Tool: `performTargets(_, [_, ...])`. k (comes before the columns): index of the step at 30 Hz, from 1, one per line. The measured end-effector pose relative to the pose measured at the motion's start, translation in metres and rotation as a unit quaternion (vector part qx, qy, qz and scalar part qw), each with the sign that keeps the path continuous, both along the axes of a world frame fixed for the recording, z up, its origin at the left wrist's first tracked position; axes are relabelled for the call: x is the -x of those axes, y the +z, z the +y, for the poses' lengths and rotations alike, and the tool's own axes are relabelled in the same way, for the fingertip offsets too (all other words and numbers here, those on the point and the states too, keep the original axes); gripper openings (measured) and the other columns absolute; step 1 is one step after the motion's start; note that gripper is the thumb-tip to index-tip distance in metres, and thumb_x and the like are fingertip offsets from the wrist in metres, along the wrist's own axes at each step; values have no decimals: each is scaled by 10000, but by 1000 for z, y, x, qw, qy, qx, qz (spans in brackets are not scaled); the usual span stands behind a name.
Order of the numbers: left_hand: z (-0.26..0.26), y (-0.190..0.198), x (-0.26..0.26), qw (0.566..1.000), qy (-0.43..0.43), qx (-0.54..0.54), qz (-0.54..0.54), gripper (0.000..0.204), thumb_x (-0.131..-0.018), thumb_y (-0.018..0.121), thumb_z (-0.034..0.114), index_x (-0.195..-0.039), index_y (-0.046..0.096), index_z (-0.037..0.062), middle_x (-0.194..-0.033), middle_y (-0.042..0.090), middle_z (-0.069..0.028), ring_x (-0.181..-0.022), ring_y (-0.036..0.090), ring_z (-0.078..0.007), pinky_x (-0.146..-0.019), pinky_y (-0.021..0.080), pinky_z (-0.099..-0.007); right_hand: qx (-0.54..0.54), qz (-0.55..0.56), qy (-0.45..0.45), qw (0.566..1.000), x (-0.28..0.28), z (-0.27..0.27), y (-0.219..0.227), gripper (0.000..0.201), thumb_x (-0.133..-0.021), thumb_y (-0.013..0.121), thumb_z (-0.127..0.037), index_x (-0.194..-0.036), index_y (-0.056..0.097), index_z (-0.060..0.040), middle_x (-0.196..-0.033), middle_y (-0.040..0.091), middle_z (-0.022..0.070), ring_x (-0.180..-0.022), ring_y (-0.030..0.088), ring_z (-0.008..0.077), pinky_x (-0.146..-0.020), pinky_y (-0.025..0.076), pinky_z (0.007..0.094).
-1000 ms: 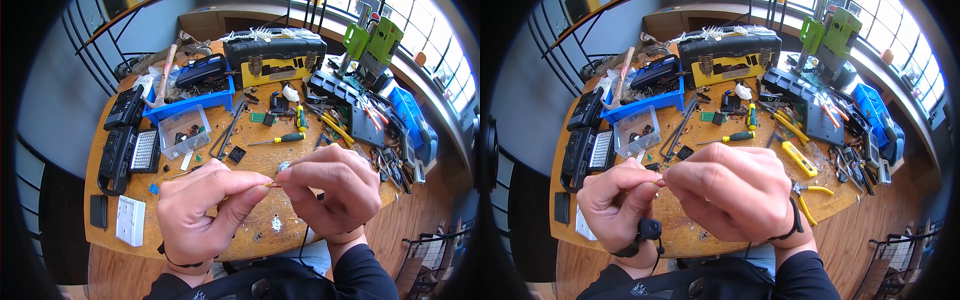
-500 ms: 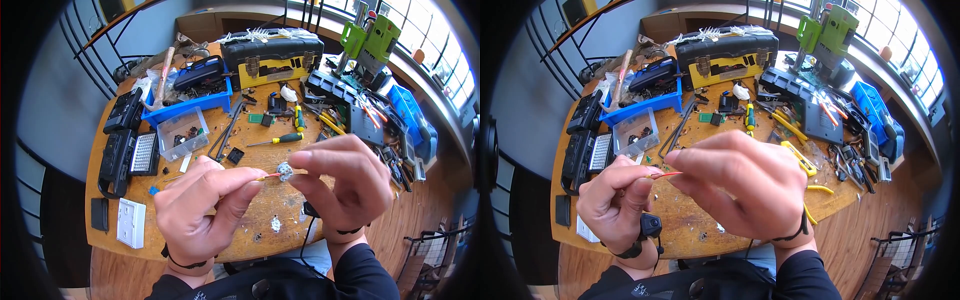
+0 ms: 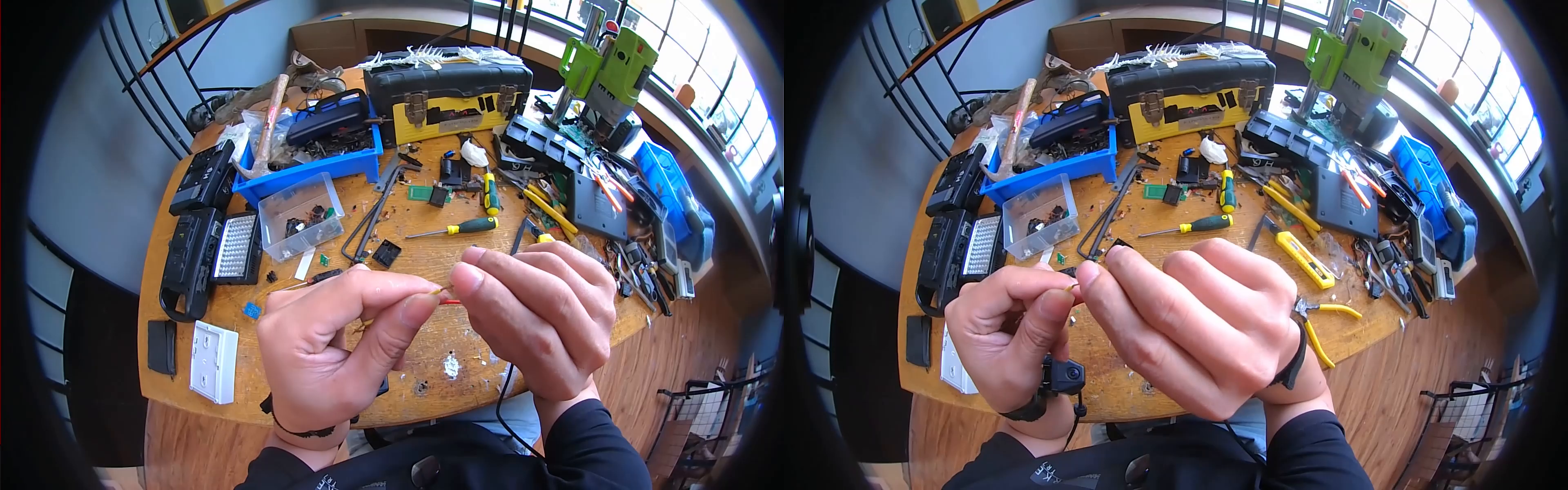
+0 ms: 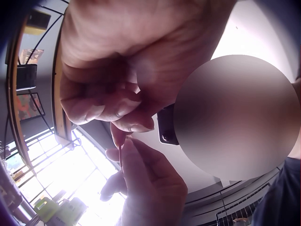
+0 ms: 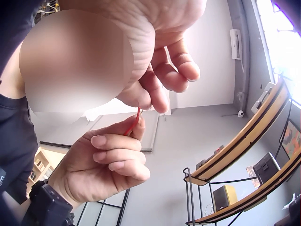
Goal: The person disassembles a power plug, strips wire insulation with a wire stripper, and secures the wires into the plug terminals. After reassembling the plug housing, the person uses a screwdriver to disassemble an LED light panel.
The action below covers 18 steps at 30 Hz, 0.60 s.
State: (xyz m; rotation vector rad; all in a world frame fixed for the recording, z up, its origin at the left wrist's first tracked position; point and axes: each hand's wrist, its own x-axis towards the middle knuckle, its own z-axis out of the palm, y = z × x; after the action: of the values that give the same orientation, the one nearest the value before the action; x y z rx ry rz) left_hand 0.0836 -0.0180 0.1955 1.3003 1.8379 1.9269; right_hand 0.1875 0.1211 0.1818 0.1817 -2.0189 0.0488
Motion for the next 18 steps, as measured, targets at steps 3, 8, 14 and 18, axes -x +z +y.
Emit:
performTargets(3, [-1,1,0,1000,3,7,-5,68,-808,682,78,-809,681,10,-606,613,-36,-472,559,-70,-434,389,-192,-2,-3,-5,1000,0,-1,0,320,-727,702,-40,-1035,625,-84,-879,652,76,-549,579,162,-503,462,270])
performTargets(8, [0,0,0,1000,0,1,-4,70,-811,681,85,-811,682,14,-601,608,-30,-473,555,-68,-435,387,-191,-2,6,2,1000,3,1,-3,325,-733,700,-42,-1045,617,-83,-875,650,83,-551,581,166,-492,460,272])
performTargets(14, [0,-5,3,999,-10,-20,40,193,-848,656,153,-812,644,-36,-664,641,-92,-437,497,-48,-389,342,-159,7,12,14,1000,4,2,-4,318,-746,696,-46,-1049,608,-81,-872,649,85,-561,587,173,-485,458,274])
performTargets(18, [1,-4,3,999,-4,-24,45,185,-848,654,143,-808,644,-37,-656,638,-93,-439,497,-47,-390,343,-160,6,4,7,1000,4,1,-3,310,-753,696,-55,-1049,607,-81,-871,650,82,-574,595,177,-490,460,273])
